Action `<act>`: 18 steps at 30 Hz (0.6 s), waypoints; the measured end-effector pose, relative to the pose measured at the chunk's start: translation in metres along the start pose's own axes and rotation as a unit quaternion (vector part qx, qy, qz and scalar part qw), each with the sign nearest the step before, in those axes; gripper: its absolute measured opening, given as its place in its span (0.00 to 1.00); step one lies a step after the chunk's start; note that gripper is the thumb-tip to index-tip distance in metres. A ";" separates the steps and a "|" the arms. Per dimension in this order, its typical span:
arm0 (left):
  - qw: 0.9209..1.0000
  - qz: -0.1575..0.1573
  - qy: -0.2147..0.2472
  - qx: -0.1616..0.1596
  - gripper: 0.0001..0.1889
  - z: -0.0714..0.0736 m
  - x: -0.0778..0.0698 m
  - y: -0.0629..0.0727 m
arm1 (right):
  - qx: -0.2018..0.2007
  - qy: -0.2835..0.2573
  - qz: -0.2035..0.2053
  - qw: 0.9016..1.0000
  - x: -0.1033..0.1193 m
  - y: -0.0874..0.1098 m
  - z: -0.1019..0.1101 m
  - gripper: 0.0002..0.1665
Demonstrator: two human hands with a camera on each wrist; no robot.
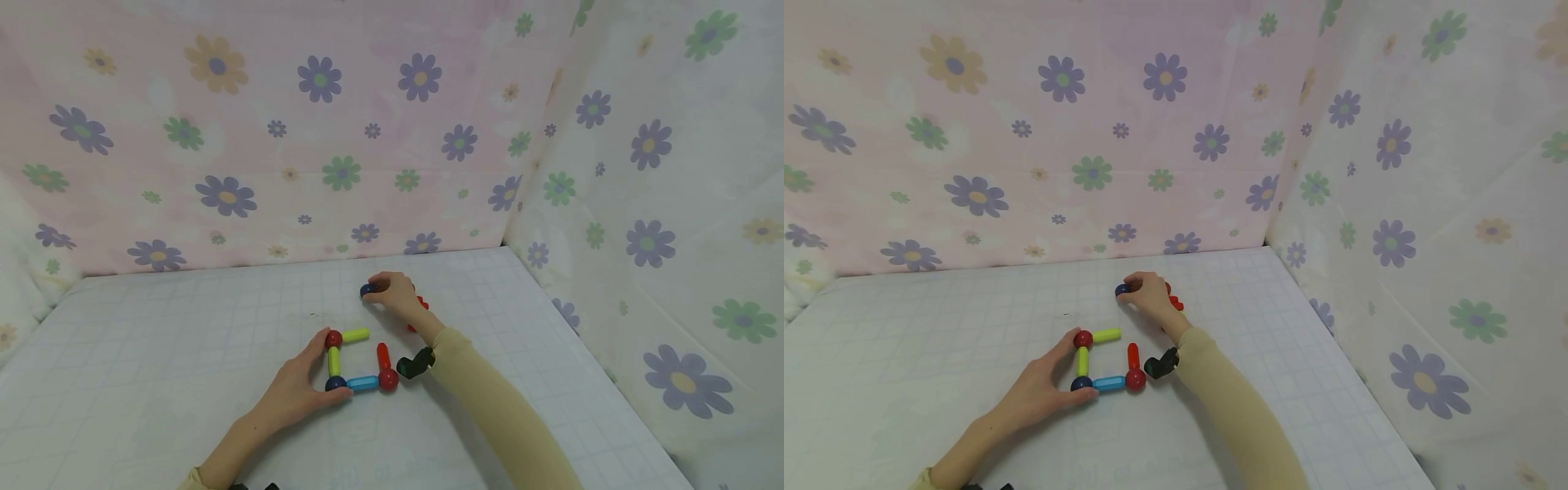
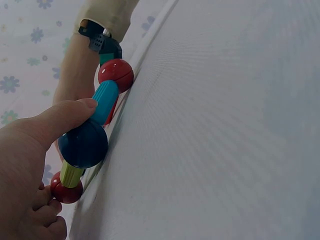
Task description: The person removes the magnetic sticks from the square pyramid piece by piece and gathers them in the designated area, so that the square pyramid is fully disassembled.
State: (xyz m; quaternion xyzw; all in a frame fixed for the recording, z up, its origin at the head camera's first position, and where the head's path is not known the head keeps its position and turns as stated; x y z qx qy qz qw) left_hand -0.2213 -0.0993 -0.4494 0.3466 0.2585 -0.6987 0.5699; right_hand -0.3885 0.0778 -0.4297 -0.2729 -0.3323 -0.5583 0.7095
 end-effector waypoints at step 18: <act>1.000 0.005 -0.001 0.002 0.60 -0.001 0.003 -0.001 | -0.005 -0.008 0.047 0.999 0.017 0.041 0.030 0.27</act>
Point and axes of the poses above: each hand's wrist, its own y-axis away from the middle knuckle, its own z-axis out of the back of the hand, x = y × z, the point moved 8 cm from there along -y, towards the middle knuckle, and after that the axes turned 2 degrees about y, right-handed, at the moved point
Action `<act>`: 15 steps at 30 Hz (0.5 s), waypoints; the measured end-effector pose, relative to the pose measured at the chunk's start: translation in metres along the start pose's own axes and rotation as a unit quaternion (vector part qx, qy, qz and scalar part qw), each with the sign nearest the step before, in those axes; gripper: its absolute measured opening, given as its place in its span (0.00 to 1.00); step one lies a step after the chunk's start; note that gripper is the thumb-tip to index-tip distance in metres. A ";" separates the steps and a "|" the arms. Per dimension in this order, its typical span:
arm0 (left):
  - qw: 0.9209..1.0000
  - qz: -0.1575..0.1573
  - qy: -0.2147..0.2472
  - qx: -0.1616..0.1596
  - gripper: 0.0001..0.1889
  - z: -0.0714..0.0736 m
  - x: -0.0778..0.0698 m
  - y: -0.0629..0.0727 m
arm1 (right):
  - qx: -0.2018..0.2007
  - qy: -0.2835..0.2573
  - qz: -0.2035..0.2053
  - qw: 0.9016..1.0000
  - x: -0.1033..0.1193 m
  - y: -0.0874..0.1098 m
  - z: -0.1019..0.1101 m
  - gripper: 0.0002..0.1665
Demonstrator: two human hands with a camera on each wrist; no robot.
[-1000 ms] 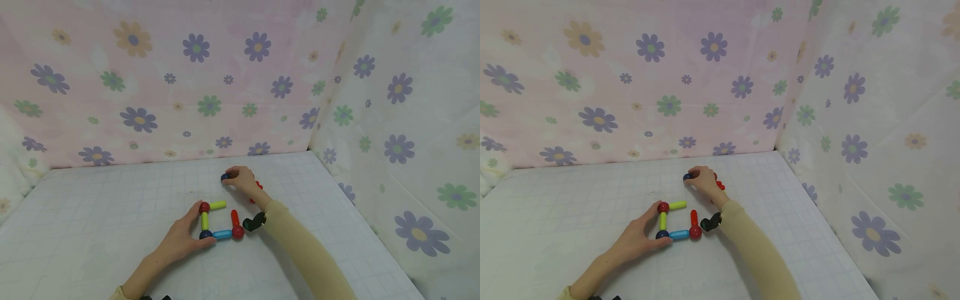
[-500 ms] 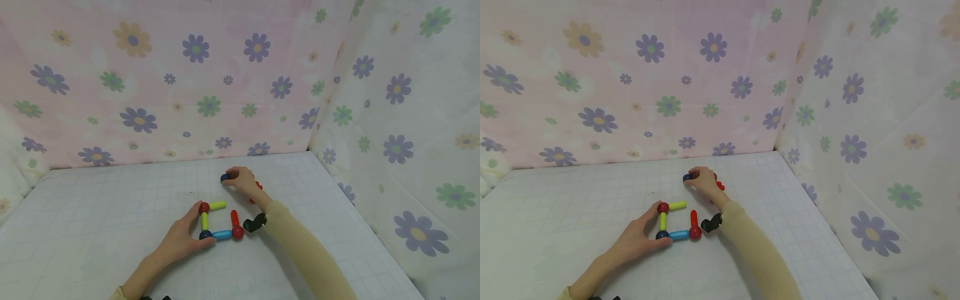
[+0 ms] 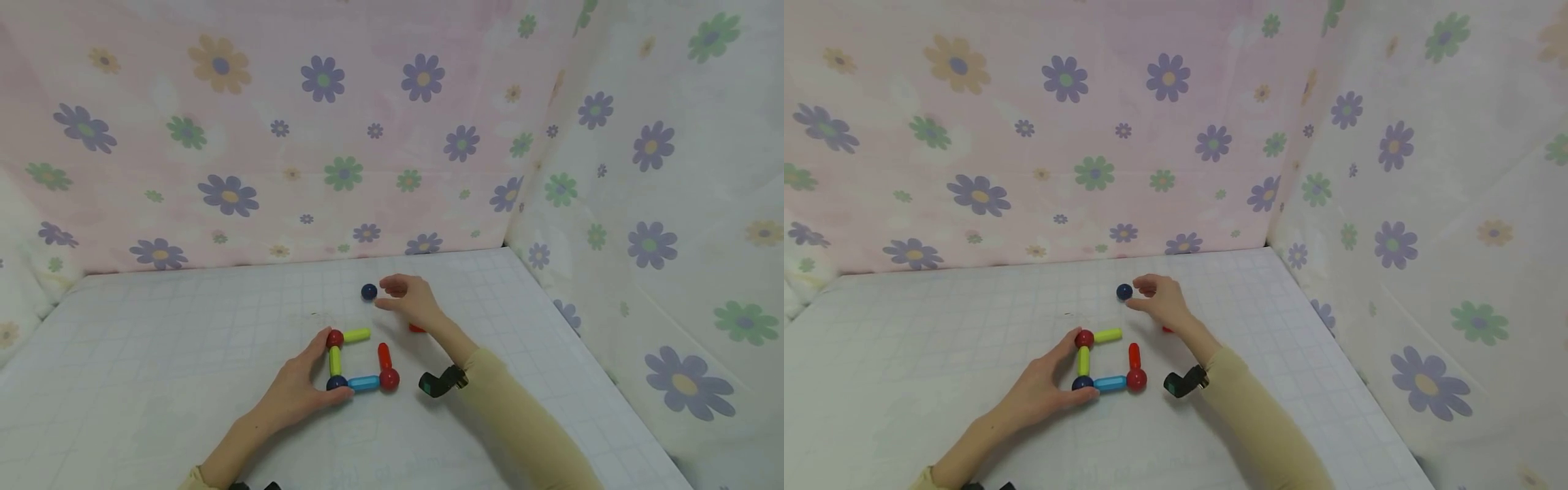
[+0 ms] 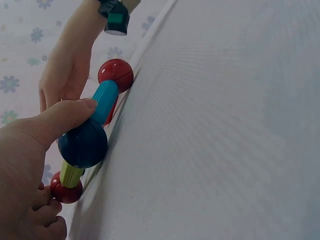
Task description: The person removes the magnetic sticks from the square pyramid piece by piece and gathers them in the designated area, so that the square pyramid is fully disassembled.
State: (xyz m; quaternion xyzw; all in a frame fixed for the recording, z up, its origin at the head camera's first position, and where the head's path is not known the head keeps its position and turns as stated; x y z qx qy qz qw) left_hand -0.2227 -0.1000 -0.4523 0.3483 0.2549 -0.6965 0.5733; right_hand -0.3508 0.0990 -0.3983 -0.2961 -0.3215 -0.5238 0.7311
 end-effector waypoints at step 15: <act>1.000 0.003 -0.004 -0.001 0.59 0.001 -0.002 0.000 | 0.104 -0.005 0.014 0.994 -0.015 0.059 -0.009 0.24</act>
Point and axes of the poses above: each hand's wrist, its own y-axis away from the middle knuckle, its own z-axis out of the back of the hand, x = y × z, the point moved 8 cm from there along -y, towards the middle knuckle, and after that the axes turned 2 degrees about y, right-handed, at the moved point
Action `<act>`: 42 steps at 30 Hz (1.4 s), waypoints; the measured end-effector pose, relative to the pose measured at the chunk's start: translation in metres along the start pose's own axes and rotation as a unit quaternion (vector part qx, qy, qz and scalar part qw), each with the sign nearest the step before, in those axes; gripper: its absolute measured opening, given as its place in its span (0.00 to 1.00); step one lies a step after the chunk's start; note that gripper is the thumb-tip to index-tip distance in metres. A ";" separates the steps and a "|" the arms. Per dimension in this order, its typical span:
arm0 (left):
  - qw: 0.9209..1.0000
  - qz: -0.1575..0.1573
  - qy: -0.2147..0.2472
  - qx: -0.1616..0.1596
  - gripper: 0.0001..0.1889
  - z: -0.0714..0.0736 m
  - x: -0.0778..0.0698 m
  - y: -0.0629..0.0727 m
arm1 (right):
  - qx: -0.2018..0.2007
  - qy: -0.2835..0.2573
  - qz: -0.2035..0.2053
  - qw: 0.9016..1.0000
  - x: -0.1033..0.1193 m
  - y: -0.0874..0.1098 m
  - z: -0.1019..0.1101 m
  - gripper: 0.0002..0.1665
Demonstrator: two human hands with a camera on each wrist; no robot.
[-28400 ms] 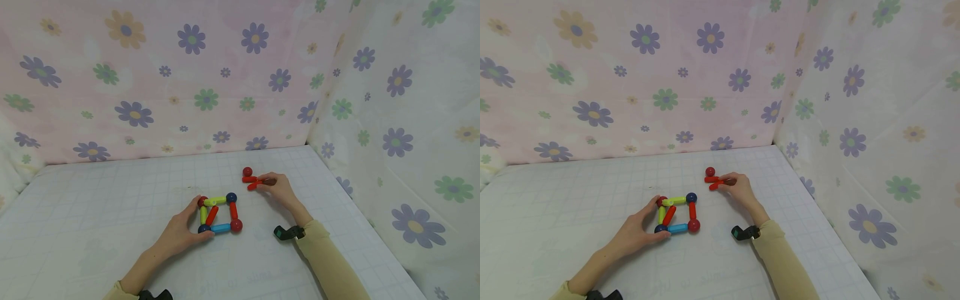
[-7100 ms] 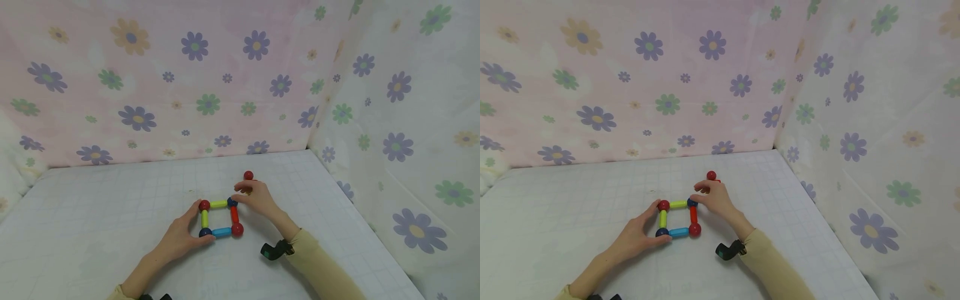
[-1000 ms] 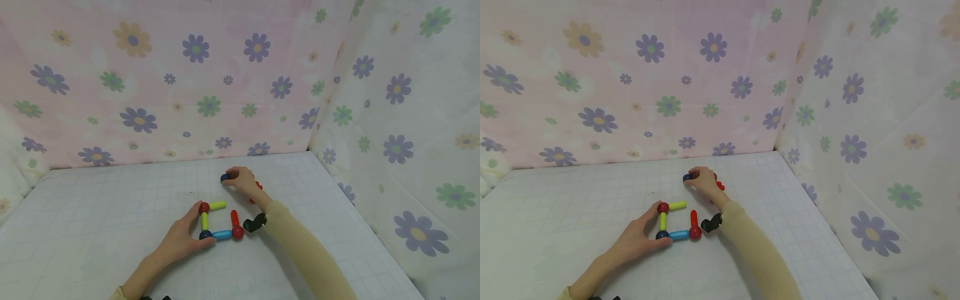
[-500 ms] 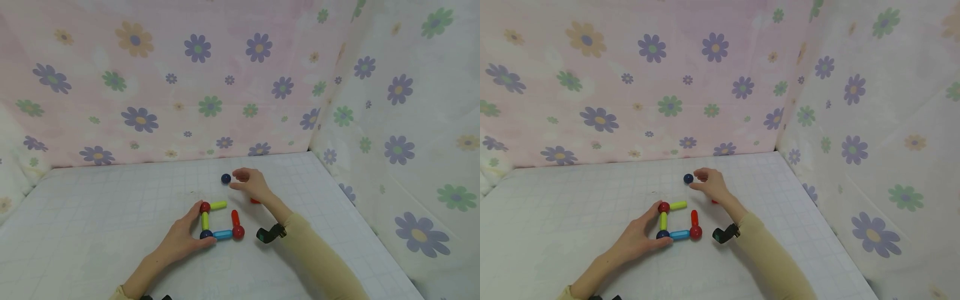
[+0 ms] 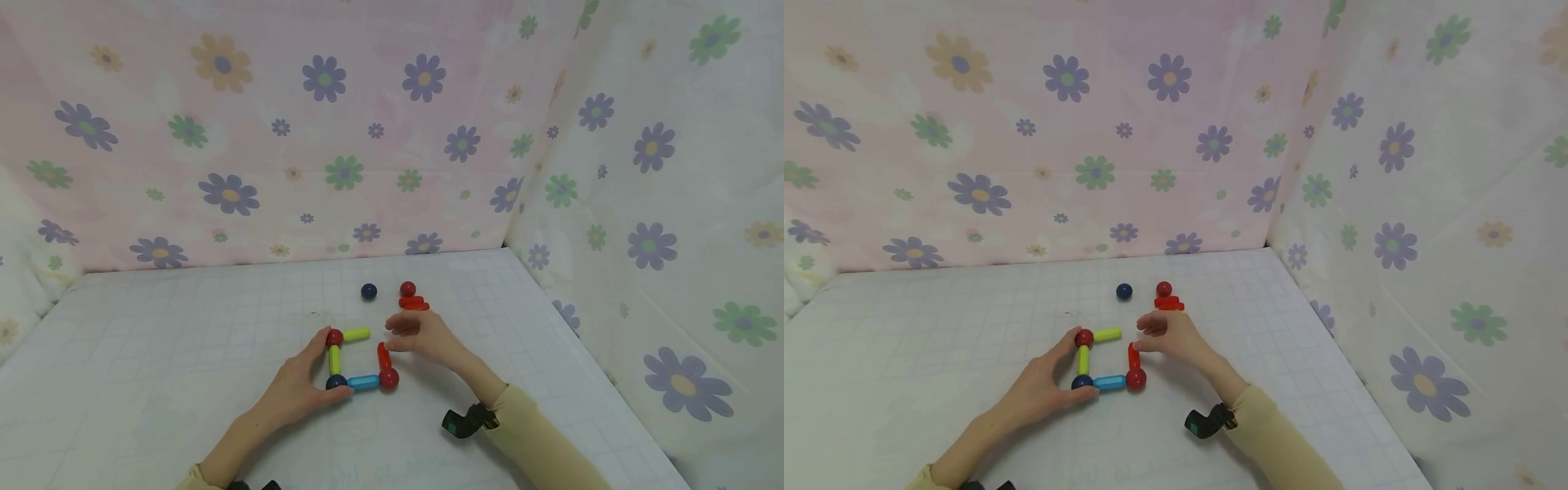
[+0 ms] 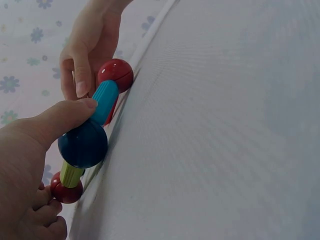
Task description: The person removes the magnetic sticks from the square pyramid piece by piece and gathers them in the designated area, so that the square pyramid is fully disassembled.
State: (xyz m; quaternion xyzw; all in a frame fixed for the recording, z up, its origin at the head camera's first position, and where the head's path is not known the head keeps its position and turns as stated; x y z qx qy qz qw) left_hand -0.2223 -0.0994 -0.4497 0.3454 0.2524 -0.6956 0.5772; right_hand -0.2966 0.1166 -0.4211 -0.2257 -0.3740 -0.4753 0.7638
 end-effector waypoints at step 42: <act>1.000 0.002 -0.009 0.003 0.60 -0.002 0.003 -0.002 | 0.057 -0.006 0.013 0.998 -0.005 0.008 -0.026 0.23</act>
Point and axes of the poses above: each hand's wrist, its own y-axis away from the middle knuckle, its own z-axis out of the back of the hand, x = y × z, the point moved 8 cm from there along -y, towards the middle knuckle, and after that the axes turned 2 degrees about y, right-handed, at the moved point
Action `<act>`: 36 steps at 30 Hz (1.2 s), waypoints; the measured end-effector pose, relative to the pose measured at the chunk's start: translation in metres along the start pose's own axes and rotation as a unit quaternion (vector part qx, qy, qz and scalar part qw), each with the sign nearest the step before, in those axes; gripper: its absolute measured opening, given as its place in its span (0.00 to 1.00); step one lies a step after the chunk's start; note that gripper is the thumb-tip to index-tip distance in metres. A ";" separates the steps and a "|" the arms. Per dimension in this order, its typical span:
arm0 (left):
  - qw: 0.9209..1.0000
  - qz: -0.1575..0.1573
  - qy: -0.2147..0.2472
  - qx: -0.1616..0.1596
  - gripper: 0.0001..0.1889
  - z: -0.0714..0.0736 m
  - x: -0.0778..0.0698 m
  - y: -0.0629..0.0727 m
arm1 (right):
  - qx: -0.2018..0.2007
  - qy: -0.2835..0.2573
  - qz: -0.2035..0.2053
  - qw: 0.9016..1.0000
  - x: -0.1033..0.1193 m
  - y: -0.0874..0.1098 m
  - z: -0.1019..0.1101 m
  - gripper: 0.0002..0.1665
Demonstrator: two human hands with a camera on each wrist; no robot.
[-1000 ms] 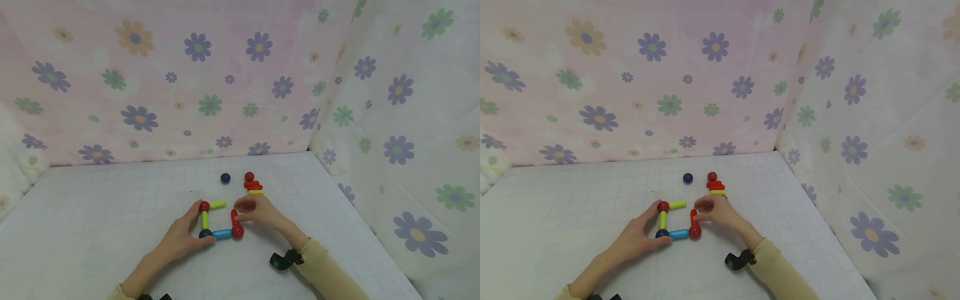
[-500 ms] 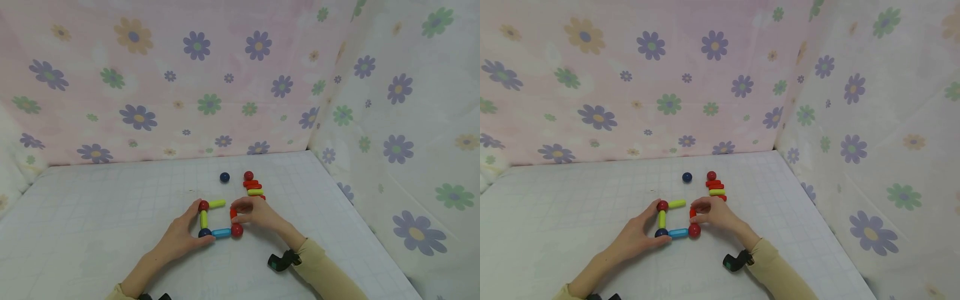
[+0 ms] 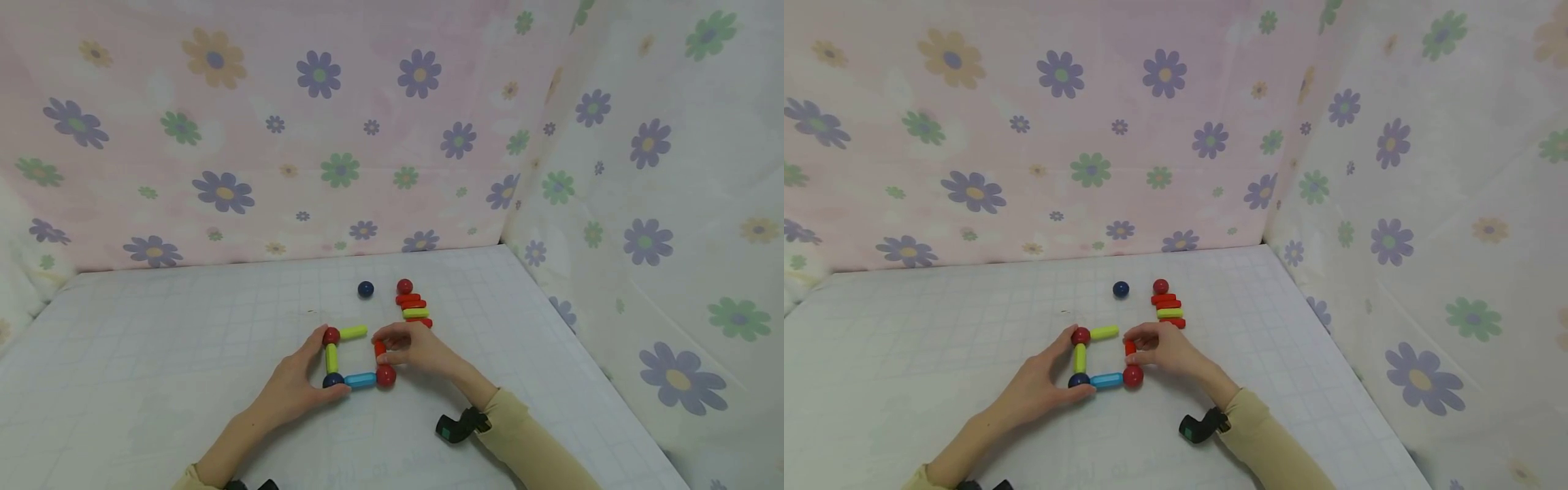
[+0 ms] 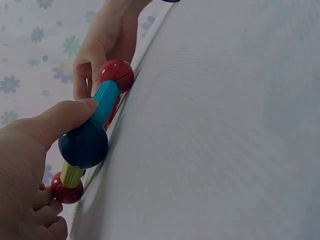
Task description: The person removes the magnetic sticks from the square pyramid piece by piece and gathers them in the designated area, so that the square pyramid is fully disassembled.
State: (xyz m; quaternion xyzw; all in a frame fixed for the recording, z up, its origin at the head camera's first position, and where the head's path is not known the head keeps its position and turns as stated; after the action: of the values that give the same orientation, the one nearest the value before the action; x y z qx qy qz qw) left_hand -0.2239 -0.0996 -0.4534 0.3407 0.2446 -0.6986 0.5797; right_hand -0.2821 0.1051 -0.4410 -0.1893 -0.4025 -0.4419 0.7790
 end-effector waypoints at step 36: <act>1.000 0.005 0.008 0.003 0.60 0.001 -0.001 0.000 | 0.005 0.011 0.019 1.000 -0.009 0.007 0.016 0.14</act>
State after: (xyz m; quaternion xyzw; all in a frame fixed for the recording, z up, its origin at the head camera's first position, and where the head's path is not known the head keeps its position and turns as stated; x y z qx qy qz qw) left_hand -0.2237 -0.0998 -0.4523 0.3490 0.2455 -0.6936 0.5803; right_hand -0.2865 0.1239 -0.4381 -0.1875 -0.3923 -0.4274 0.7926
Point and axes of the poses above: each hand's wrist, its own y-axis away from the middle knuckle, its own z-axis out of the back of the hand, x = y × z, the point moved 8 cm from there along -y, towards the middle knuckle, and after that the axes turned 2 degrees about y, right-handed, at the moved point
